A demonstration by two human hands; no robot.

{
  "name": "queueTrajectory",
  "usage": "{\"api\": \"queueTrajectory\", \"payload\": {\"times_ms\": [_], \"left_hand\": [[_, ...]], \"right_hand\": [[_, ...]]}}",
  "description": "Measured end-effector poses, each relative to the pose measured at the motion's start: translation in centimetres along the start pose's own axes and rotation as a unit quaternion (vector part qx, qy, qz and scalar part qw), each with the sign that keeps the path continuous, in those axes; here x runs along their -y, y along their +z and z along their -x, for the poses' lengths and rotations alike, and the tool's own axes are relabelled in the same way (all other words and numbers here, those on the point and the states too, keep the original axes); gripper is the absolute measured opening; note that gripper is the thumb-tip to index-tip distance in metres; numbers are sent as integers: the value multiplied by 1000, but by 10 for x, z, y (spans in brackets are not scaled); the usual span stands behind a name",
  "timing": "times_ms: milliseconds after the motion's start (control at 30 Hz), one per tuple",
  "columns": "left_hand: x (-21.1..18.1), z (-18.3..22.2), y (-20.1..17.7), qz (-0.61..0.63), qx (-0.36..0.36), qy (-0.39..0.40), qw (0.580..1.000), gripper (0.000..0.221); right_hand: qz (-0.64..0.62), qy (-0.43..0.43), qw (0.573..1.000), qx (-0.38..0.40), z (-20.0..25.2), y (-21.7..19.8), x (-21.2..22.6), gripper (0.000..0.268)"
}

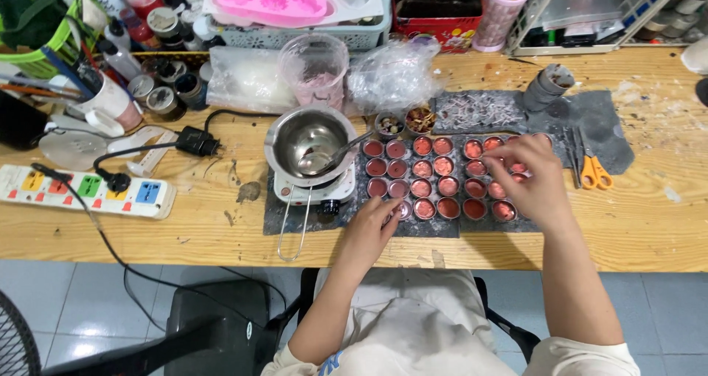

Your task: Placing wicks or components into small containers and pouring melted wax or liquid for cosmetic production.

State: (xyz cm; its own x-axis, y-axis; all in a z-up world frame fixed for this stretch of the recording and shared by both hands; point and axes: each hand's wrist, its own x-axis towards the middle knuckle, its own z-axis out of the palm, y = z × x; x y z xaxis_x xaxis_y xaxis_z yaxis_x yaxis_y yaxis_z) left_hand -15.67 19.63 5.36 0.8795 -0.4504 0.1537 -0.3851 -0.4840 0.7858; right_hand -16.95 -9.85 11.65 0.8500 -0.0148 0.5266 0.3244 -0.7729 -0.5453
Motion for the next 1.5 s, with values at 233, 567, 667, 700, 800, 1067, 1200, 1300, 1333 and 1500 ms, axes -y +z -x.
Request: {"api": "queueTrajectory", "payload": {"times_ms": [233,567,667,700,800,1067,1200,1300,1333,1500], "left_hand": [[-3,-2,-1,-29,5,25,999,26],[-37,-82,28,-150,-5,93,984,35],[-29,-133,64,-240,23,109,964,33],[-22,-151,79,-279,49,104,953,30],[-6,-185,109,-336,-8,148,930,31],[7,-223,134,-405,95,71,907,29],[5,-224,132,-428,122,56,894,31],[5,-222,131,-415,117,64,900,29],[5,-222,131,-415,117,64,900,29],[5,-223,130,-403,127,60,904,27]], "right_hand": [[76,48,996,7,-15,-23,-39,14],[212,-39,962,170,-75,58,-126,19],[248,-4,946,210,-89,78,-125,22],[262,42,934,241,-94,84,-121,24],[250,61,936,240,-96,102,-144,21],[130,147,949,247,-105,115,-185,24],[84,152,951,257,-107,117,-203,22],[52,189,945,263,-108,110,-196,22],[53,188,945,263,-108,110,-203,22],[-74,246,930,261,-105,102,-221,26]]}}
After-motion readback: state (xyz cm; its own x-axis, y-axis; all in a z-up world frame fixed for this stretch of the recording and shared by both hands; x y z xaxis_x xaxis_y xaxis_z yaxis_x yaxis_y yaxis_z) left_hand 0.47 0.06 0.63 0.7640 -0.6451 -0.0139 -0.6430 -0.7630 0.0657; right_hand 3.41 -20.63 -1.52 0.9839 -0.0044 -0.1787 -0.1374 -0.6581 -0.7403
